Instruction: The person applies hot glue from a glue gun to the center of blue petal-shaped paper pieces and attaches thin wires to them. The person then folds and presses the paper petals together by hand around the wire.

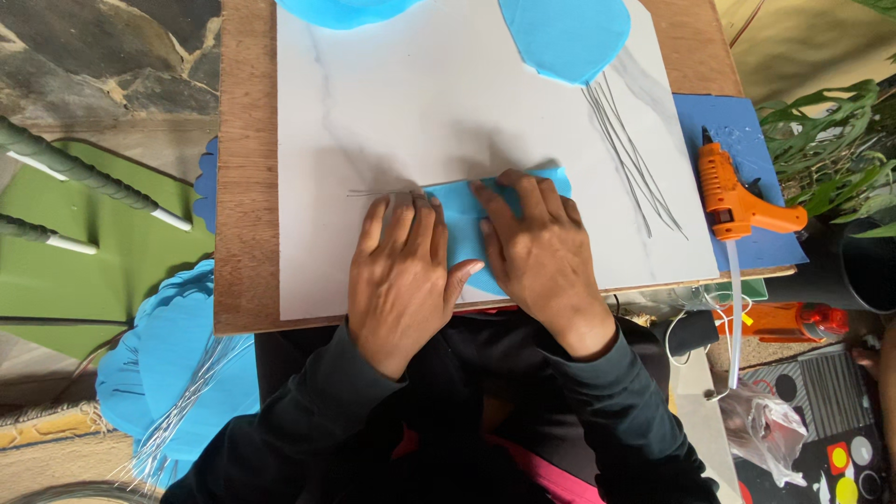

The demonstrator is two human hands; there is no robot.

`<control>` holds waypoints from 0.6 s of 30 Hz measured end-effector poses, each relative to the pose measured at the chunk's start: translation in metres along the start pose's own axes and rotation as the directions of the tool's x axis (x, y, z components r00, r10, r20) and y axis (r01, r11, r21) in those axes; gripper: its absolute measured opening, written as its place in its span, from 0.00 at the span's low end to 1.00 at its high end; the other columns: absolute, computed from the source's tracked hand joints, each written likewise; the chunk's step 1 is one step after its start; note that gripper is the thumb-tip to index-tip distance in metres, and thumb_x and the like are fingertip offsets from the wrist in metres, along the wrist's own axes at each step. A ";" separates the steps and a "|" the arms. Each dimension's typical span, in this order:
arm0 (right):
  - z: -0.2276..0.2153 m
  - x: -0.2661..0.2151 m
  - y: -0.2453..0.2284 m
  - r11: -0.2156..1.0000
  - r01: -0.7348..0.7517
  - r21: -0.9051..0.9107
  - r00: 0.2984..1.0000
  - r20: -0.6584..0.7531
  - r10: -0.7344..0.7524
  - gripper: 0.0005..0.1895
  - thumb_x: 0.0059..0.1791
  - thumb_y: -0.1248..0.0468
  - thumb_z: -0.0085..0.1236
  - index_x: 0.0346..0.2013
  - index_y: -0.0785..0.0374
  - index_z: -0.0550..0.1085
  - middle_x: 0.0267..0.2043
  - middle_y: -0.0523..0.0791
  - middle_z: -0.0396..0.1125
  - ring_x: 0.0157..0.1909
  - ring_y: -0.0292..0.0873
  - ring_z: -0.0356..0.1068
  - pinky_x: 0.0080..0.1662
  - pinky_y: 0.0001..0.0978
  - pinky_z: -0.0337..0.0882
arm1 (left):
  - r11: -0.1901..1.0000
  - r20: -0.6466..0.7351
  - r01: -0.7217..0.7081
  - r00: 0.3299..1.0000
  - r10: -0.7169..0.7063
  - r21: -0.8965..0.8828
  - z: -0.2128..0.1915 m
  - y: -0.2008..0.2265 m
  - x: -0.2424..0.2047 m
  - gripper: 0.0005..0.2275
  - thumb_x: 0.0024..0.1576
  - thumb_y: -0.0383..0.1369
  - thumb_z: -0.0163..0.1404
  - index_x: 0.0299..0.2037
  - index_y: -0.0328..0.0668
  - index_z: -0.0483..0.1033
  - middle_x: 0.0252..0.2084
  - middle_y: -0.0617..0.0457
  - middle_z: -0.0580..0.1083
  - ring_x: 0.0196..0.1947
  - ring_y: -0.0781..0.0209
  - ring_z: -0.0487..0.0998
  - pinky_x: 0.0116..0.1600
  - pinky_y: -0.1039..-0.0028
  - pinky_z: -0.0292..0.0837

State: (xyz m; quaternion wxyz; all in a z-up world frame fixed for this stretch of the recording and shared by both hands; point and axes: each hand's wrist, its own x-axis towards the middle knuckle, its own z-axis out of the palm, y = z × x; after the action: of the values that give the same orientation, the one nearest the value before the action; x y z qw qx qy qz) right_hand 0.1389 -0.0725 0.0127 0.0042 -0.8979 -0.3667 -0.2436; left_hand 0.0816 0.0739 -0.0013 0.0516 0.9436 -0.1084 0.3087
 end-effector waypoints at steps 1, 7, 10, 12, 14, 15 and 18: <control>-0.001 -0.001 0.000 1.000 -0.023 -0.010 1.000 -0.003 0.023 0.15 0.42 0.61 0.47 0.44 0.55 0.70 0.42 0.42 0.58 0.47 0.44 0.61 0.44 0.36 0.64 | 1.000 0.009 -0.005 1.000 0.005 0.017 -0.001 0.000 -0.001 0.26 0.52 0.50 0.41 0.42 0.27 0.70 0.39 0.40 0.69 0.45 0.50 0.68 0.59 0.60 0.52; 0.000 0.000 0.001 0.998 -0.058 -0.025 0.998 0.024 0.059 0.15 0.45 0.59 0.45 0.44 0.56 0.70 0.42 0.43 0.59 0.45 0.43 0.63 0.47 0.36 0.63 | 0.999 0.021 0.004 1.000 -0.002 -0.049 0.002 -0.003 -0.002 0.25 0.54 0.47 0.39 0.44 0.26 0.69 0.42 0.39 0.69 0.46 0.46 0.67 0.57 0.57 0.51; 0.003 -0.002 0.002 0.999 -0.045 -0.027 0.999 0.002 0.045 0.16 0.45 0.58 0.44 0.45 0.56 0.69 0.43 0.43 0.59 0.46 0.44 0.63 0.47 0.37 0.61 | 0.998 0.016 0.034 0.999 -0.033 -0.052 0.001 0.000 -0.003 0.23 0.55 0.46 0.38 0.45 0.27 0.69 0.43 0.39 0.69 0.47 0.45 0.66 0.55 0.57 0.52; 0.003 -0.003 0.002 0.999 -0.029 -0.030 0.999 -0.020 0.028 0.16 0.45 0.59 0.45 0.46 0.56 0.69 0.44 0.44 0.59 0.46 0.44 0.63 0.47 0.37 0.61 | 0.997 0.016 0.063 0.998 -0.062 -0.041 -0.001 0.005 -0.004 0.23 0.55 0.44 0.38 0.46 0.27 0.68 0.44 0.39 0.68 0.48 0.45 0.66 0.53 0.58 0.54; 0.002 -0.003 0.001 0.999 -0.034 -0.011 0.999 -0.014 0.034 0.16 0.44 0.59 0.45 0.45 0.57 0.69 0.45 0.44 0.59 0.47 0.44 0.62 0.47 0.36 0.61 | 0.989 0.010 0.137 0.991 -0.137 -0.056 -0.004 0.010 -0.004 0.21 0.56 0.42 0.36 0.47 0.27 0.68 0.46 0.40 0.68 0.50 0.46 0.65 0.54 0.59 0.53; -0.002 -0.001 -0.002 1.000 -0.026 -0.008 1.000 -0.016 0.026 0.16 0.44 0.59 0.45 0.45 0.57 0.69 0.45 0.44 0.59 0.47 0.44 0.62 0.47 0.36 0.61 | 0.988 0.008 0.145 0.989 -0.145 -0.051 -0.005 0.013 -0.009 0.21 0.56 0.42 0.36 0.47 0.27 0.68 0.46 0.40 0.68 0.50 0.46 0.65 0.54 0.59 0.53; -0.008 0.001 -0.006 0.997 -0.048 0.068 0.997 0.068 0.044 0.19 0.45 0.60 0.42 0.49 0.62 0.66 0.47 0.50 0.60 0.43 0.52 0.61 0.40 0.44 0.63 | 0.968 0.152 0.230 0.965 -0.214 -0.096 -0.013 0.017 -0.022 0.27 0.52 0.46 0.38 0.56 0.31 0.60 0.60 0.42 0.58 0.61 0.46 0.54 0.63 0.54 0.44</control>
State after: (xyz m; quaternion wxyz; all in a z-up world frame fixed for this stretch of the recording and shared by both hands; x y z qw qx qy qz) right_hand 0.1321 -0.0686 0.0194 0.0288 -0.9130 -0.3541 -0.2004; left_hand 0.0530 0.0632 -0.0033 0.1313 0.9647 -0.0225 0.2271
